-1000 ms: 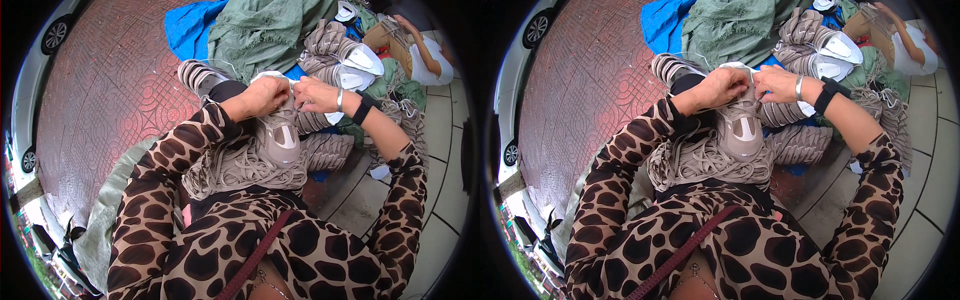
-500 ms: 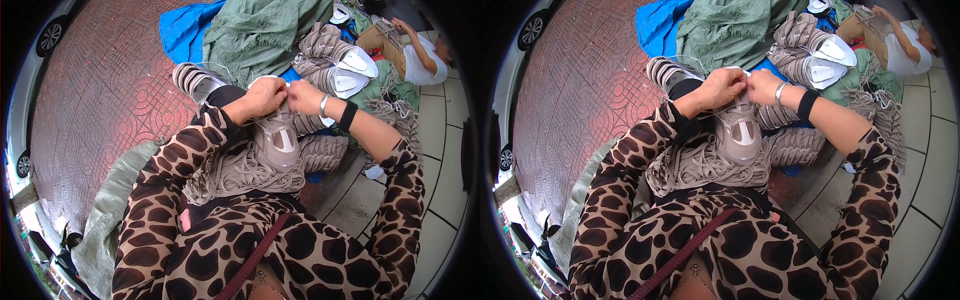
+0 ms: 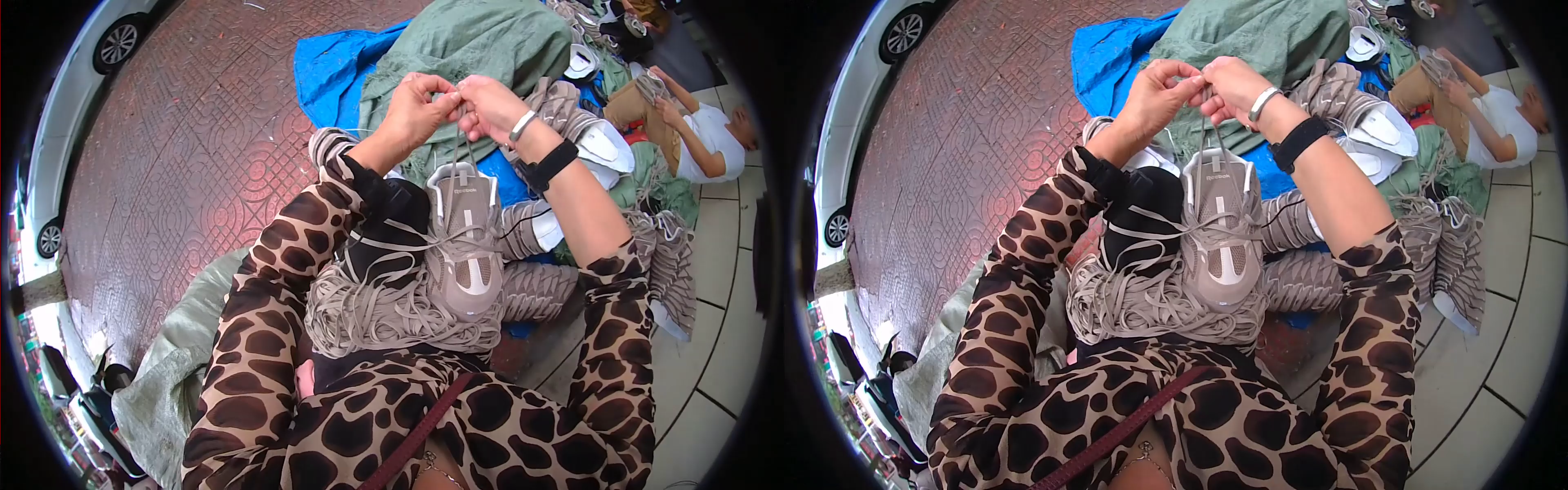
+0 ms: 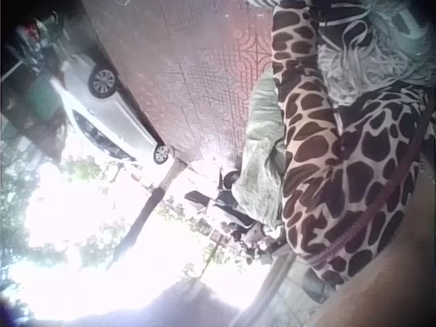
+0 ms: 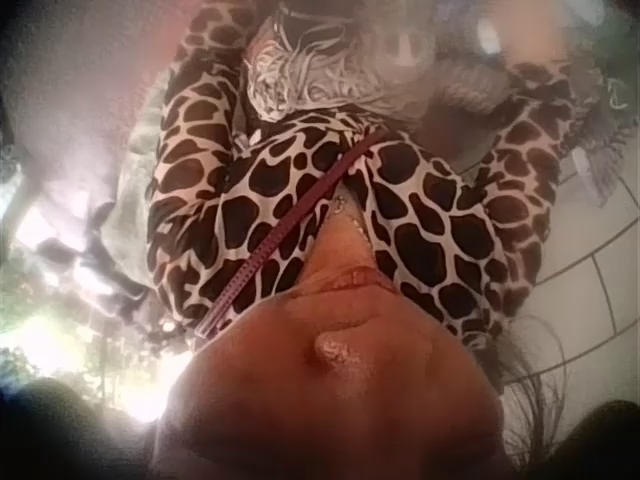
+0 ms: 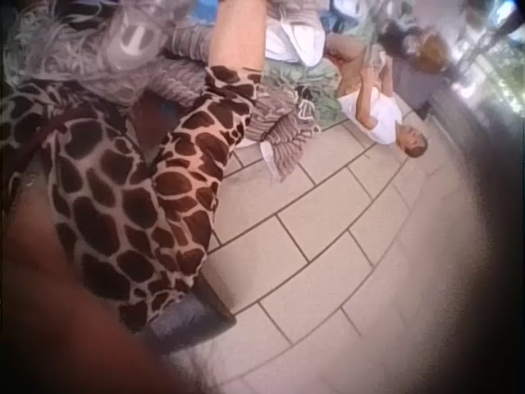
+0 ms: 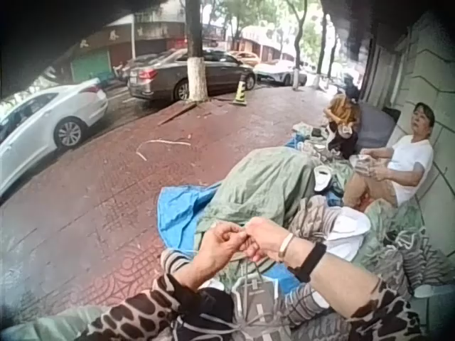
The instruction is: Lacing several pairs of athletic shoes while sitting on the ground.
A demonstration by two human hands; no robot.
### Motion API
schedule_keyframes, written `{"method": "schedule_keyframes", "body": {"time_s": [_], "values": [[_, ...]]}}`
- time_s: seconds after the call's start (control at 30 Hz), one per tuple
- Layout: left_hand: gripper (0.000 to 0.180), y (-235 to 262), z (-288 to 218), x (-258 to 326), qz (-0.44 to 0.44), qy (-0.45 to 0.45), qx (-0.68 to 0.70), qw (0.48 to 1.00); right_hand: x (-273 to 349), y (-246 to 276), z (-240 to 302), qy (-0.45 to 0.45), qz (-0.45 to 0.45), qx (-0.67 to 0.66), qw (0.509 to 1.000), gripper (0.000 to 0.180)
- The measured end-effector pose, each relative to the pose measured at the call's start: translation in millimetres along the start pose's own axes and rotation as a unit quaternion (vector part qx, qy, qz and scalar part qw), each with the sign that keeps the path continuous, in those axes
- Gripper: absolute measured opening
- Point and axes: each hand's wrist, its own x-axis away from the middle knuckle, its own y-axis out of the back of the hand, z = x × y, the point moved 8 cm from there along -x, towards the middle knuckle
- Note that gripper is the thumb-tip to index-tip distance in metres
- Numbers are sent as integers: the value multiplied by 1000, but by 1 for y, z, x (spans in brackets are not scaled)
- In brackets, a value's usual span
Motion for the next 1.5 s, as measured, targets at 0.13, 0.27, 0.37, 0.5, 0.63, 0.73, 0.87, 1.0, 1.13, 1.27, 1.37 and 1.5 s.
{"method": "schedule_keyframes", "body": {"time_s": [0.13, 0.27, 0.37, 0.5, 0.63, 0.73, 0.87, 1.0, 1.13, 1.27, 1.37, 1.5], "values": [[36, 2, 9, -1, 27, 113, 167, 979, -29, 8, 27, 108, 45, 25, 993, 17], [48, -30, -19, 24, 256, 193, 315, 893, -45, 31, 124, 218, -57, 74, 972, 15], [21, -14, -32, -38, 199, 94, 137, 966, -60, 58, 127, 21, 108, -424, 899, 14], [25, 66, -51, -129, 33, 114, 292, 949, -15, 13, 53, 98, 90, -62, 989, 23], [25, 50, -78, -143, 53, 94, 264, 958, 21, -28, -3, -50, 283, 50, 956, 26], [28, 88, -29, -141, 91, 119, 12, 989, -25, 4, 47, 98, 59, 110, 987, 25], [15, 33, -21, -13, 92, -172, -208, 958, -19, 26, 30, 62, -11, 57, 996, 29], [20, -34, -59, 112, 254, -96, -225, 936, -13, 25, 20, 59, -4, 58, 997, 28], [19, -56, -59, 140, 277, -165, -375, 869, -9, 24, 18, 78, -12, 62, 995, 30], [15, -68, -55, 140, 280, -143, -501, 806, 1, 24, 18, 97, -20, 46, 994, 33], [15, -68, -51, 138, 263, -132, -488, 822, 9, 22, 19, 111, -21, 21, 993, 34], [20, -54, -32, 126, 294, 62, -246, 921, 23, 16, 25, 142, -22, -5, 990, 34]]}}
